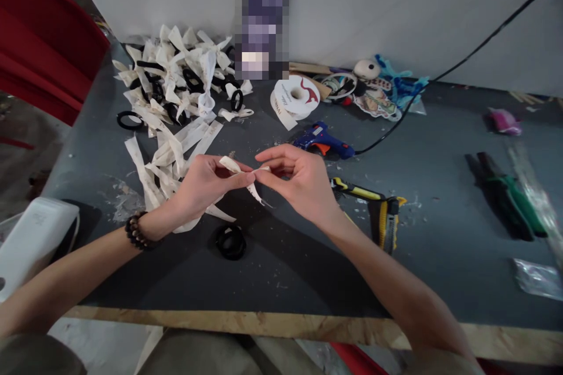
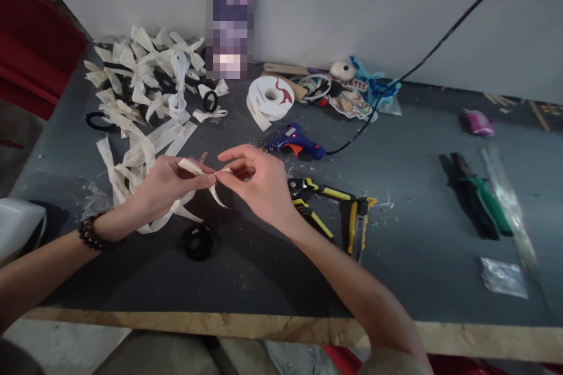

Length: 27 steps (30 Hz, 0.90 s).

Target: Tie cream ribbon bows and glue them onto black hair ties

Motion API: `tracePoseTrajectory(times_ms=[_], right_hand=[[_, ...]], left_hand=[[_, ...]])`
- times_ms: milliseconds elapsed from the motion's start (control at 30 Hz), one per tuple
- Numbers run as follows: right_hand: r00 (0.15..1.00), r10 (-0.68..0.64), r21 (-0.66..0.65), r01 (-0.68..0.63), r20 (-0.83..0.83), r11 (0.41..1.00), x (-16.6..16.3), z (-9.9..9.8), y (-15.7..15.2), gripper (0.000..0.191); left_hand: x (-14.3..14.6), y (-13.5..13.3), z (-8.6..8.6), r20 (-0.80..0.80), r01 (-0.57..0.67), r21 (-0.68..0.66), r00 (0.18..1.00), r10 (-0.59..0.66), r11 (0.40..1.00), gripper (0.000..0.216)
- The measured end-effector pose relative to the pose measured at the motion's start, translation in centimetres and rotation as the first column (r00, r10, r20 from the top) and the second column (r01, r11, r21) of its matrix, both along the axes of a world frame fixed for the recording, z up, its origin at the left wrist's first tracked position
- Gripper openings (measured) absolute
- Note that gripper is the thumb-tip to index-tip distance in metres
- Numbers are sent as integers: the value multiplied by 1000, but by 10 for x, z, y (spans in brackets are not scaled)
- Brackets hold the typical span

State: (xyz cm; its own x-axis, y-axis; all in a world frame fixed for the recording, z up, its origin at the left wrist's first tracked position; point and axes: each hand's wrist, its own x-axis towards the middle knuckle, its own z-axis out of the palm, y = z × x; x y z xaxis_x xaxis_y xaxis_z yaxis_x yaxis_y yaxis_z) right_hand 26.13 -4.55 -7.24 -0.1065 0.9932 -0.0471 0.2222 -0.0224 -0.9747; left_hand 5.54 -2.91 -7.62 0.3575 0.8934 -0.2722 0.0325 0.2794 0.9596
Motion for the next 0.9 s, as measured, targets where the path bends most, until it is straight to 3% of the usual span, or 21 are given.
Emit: tracePoseTrajectory(times_ms=[233,467,633,767,900], right_hand=[[998,19,-110,-26,-68,994,6,9,4,34],[992,7,-136,-24,-125,990,10,13,14,40],[977,26,-44,-36,-213,998,11,4,13,44],[975,39,-40,-48,-219,998,4,-3,4,30],[987,18,-20,-22,-159,1000,-3,-2,-1,14]], left_hand=[[0,0,7,-80,33,30,996,-30,999,20],[1,-7,10,-155,36,77,988,-24,996,22],[0,-3,12,98,-79,-55,992,84,995,23],[-1,1,13,172,-13,-203,984,49,979,25],[-1,2,14,186,55,-238,983,-10,970,22]])
